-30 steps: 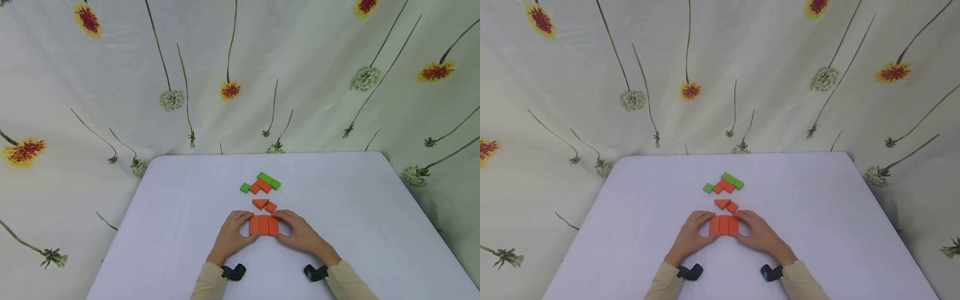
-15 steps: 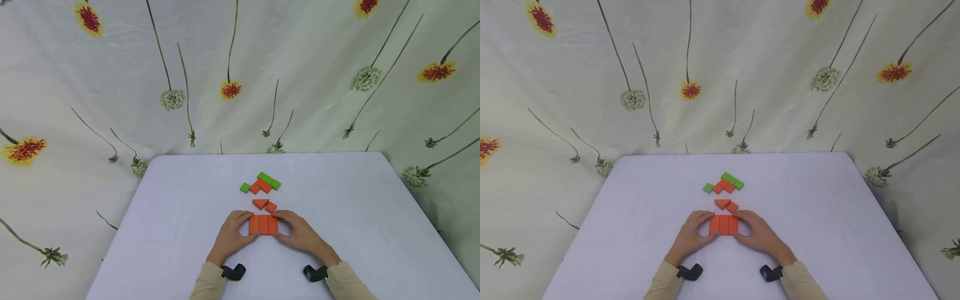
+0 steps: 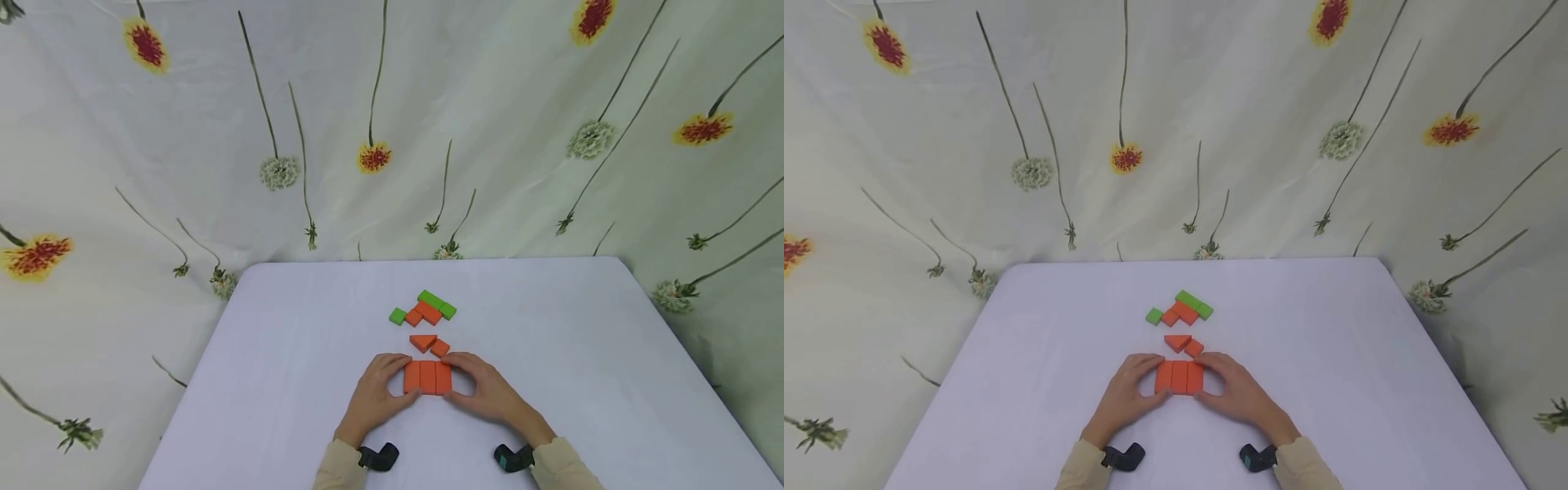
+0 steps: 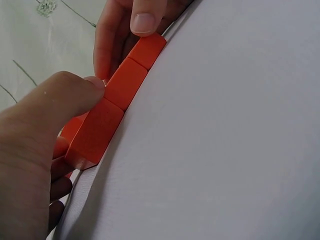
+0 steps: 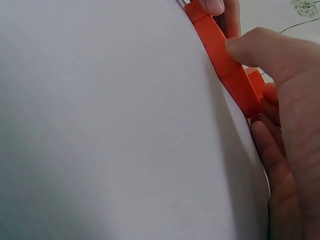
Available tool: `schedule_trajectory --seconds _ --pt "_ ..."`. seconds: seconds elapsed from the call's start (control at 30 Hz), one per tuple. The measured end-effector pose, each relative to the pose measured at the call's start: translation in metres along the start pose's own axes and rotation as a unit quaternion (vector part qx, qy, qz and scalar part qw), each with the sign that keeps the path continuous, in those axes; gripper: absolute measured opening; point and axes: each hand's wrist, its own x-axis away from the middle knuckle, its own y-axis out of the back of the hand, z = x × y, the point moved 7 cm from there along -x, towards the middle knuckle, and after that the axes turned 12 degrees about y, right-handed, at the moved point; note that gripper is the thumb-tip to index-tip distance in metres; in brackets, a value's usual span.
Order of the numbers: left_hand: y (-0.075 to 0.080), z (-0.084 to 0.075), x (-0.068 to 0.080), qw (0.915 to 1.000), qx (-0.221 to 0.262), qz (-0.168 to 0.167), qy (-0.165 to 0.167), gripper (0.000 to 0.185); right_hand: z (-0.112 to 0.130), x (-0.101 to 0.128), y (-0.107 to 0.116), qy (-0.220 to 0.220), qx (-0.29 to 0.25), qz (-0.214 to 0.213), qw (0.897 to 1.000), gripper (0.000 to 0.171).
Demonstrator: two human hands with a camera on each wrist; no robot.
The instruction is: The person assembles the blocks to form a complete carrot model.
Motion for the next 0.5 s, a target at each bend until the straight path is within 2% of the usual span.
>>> schedule_trajectory --seconds 0.3,0.5 --pt "0.000 -0.001 0.002 0.9999 -0.001 -0.012 -0.003 0.056 0.003 -0.004 0.005 0.032 -0.018 -0.028 0.999 0.053" --pt "-0.001 0.000 0.000 0.9999 0.001 -0.013 -0.007 0.056 0.003 -0.018 0.015 0.034 -0.034 -0.038 0.998 0.047"
